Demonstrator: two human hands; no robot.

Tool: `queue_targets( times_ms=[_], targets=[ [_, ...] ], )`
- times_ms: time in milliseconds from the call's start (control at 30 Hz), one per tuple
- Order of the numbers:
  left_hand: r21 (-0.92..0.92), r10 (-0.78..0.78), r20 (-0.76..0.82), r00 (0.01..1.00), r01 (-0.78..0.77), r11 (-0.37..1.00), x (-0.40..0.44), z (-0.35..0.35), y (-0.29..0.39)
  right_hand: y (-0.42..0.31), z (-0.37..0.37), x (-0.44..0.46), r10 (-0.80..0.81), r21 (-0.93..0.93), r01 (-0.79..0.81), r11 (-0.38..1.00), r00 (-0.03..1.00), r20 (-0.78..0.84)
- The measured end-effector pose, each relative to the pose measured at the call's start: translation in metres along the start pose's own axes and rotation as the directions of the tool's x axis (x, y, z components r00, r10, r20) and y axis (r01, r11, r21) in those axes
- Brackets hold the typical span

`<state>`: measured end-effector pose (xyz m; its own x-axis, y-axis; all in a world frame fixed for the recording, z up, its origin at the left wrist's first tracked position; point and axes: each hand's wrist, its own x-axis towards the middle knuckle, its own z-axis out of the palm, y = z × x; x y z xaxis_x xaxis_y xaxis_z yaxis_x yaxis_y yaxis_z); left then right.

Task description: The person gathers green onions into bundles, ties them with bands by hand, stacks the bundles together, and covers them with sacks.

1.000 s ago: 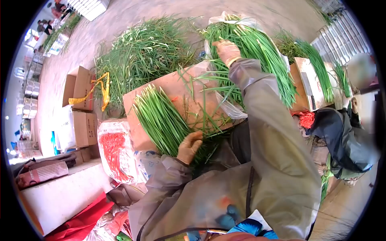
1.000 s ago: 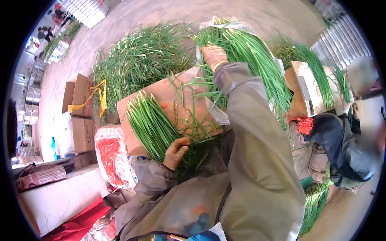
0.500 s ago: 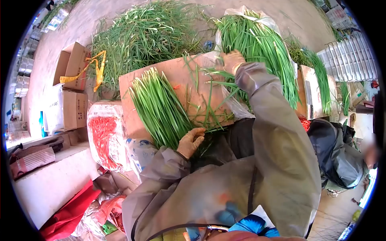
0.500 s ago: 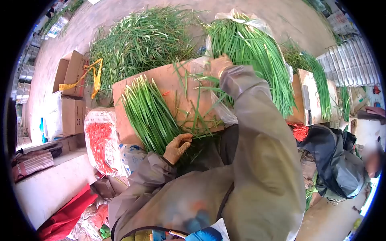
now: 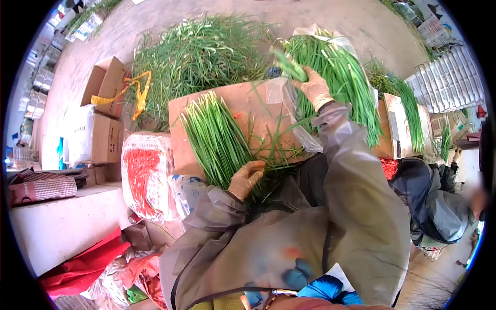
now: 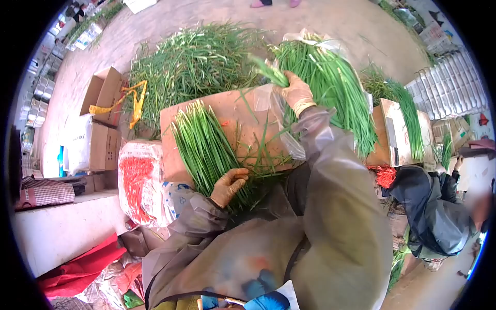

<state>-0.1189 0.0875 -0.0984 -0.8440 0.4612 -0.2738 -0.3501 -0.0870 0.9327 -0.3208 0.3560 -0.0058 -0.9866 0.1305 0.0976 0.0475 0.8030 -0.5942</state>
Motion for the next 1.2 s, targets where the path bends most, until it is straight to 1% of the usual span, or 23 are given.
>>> queue_targets(
  times_ms=[33,67,100,167,233,267,300,367,433,567,600,700,767,833,900,967,1000,1033,1067,1100,1133,1167,1200],
  targets=[
    [-0.029,0.006,-0.035,0.999,-0.007,1.000,0.001,0.002,0.020,-0.014,-0.008,-0.004,-0.055,0.176,0.084,0.981,0.985,-0.161],
    [0.021,0.116,-0.076,0.990,-0.114,0.993,0.008,0.002,0.034,-0.028,-0.017,-0.013,0.017,0.556,0.006,0.831,0.999,-0.037],
    [0.072,0.224,-0.115,0.968,-0.216,0.974,0.015,0.004,0.049,-0.059,-0.031,-0.036,0.024,0.834,-0.107,0.542,0.993,0.112],
    [-0.040,0.406,-0.167,0.899,-0.417,0.908,0.019,0.025,0.107,-0.101,-0.041,-0.078,-0.080,0.965,-0.240,0.108,0.965,0.249],
    [-0.080,0.478,-0.170,0.862,-0.496,0.865,0.020,0.039,0.131,-0.125,-0.025,-0.110,-0.115,0.959,-0.270,-0.087,0.959,0.260],
    [-0.107,0.418,-0.066,0.906,-0.423,0.900,0.007,0.050,0.153,-0.130,-0.013,-0.122,-0.086,0.960,-0.260,-0.104,0.964,0.251],
    [-0.218,0.230,0.061,0.971,-0.212,0.953,0.004,0.045,0.145,-0.133,-0.007,-0.132,-0.054,0.961,-0.248,-0.120,0.968,0.243],
    [-0.112,-0.124,0.297,0.947,0.163,0.980,-0.003,0.031,0.138,-0.127,-0.011,-0.137,-0.053,0.941,-0.250,-0.228,0.968,0.244],
    [0.016,-0.121,0.304,0.945,0.122,0.992,-0.033,0.029,0.144,-0.119,-0.029,-0.137,0.021,0.939,-0.096,-0.331,0.994,0.109],
    [0.048,-0.164,0.347,0.924,0.158,0.986,-0.078,0.005,0.122,-0.091,-0.045,-0.141,-0.049,0.883,-0.329,-0.335,0.942,0.333],
    [0.017,-0.205,0.352,0.913,0.212,0.977,-0.090,0.002,0.125,-0.104,-0.048,-0.154,0.076,0.921,-0.287,-0.264,0.945,0.317],
    [-0.036,-0.210,0.374,0.903,0.240,0.970,-0.117,0.010,0.129,-0.120,-0.057,-0.177,0.137,0.906,-0.353,-0.232,0.911,0.390],
    [-0.066,-0.172,0.386,0.907,0.213,0.975,-0.133,0.013,0.124,-0.113,-0.056,-0.178,0.025,0.882,-0.344,-0.323,0.928,0.371],
    [-0.050,-0.158,0.381,0.911,0.191,0.980,-0.144,0.013,0.118,-0.112,-0.073,-0.177,0.177,0.948,-0.300,-0.106,0.932,0.315],
    [-0.072,-0.160,0.372,0.914,0.201,0.977,-0.163,0.002,0.113,-0.047,-0.088,-0.153,-0.144,0.786,-0.383,-0.485,0.922,0.361],
    [-0.139,-0.192,0.293,0.937,0.240,0.961,-0.184,-0.019,0.103,-0.041,-0.113,-0.164,0.126,0.960,-0.094,-0.265,0.983,0.131],
    [-0.270,-0.152,0.279,0.948,0.229,0.935,-0.190,-0.025,0.092,-0.041,-0.118,-0.173,0.188,0.991,-0.123,-0.054,0.973,0.131],
    [-0.336,-0.094,0.299,0.950,0.197,0.921,-0.192,-0.030,0.085,-0.048,-0.119,-0.166,0.288,0.902,-0.331,0.278,0.924,0.251],
    [-0.423,-0.041,0.348,0.937,0.196,0.885,-0.192,-0.035,0.077,-0.036,-0.098,-0.174,0.167,0.487,-0.315,0.814,0.931,0.324],
    [-0.506,0.018,0.391,0.920,0.199,0.839,-0.189,-0.034,0.075,-0.024,-0.078,-0.188,0.109,-0.117,-0.063,0.991,0.888,0.447],
    [-0.520,0.060,0.402,0.914,0.174,0.836,-0.187,-0.030,0.076,-0.042,-0.076,-0.207,0.122,-0.465,0.169,0.869,0.838,0.532],
    [-0.514,0.050,0.406,0.912,0.183,0.838,-0.184,-0.027,0.077,-0.027,-0.050,-0.210,-0.076,-0.345,0.227,0.911,0.913,0.400],
    [-0.524,0.084,0.425,0.901,0.169,0.835,-0.180,-0.023,0.076,-0.066,-0.065,-0.224,-0.190,0.129,0.155,0.980,0.919,0.346]
  ],
)
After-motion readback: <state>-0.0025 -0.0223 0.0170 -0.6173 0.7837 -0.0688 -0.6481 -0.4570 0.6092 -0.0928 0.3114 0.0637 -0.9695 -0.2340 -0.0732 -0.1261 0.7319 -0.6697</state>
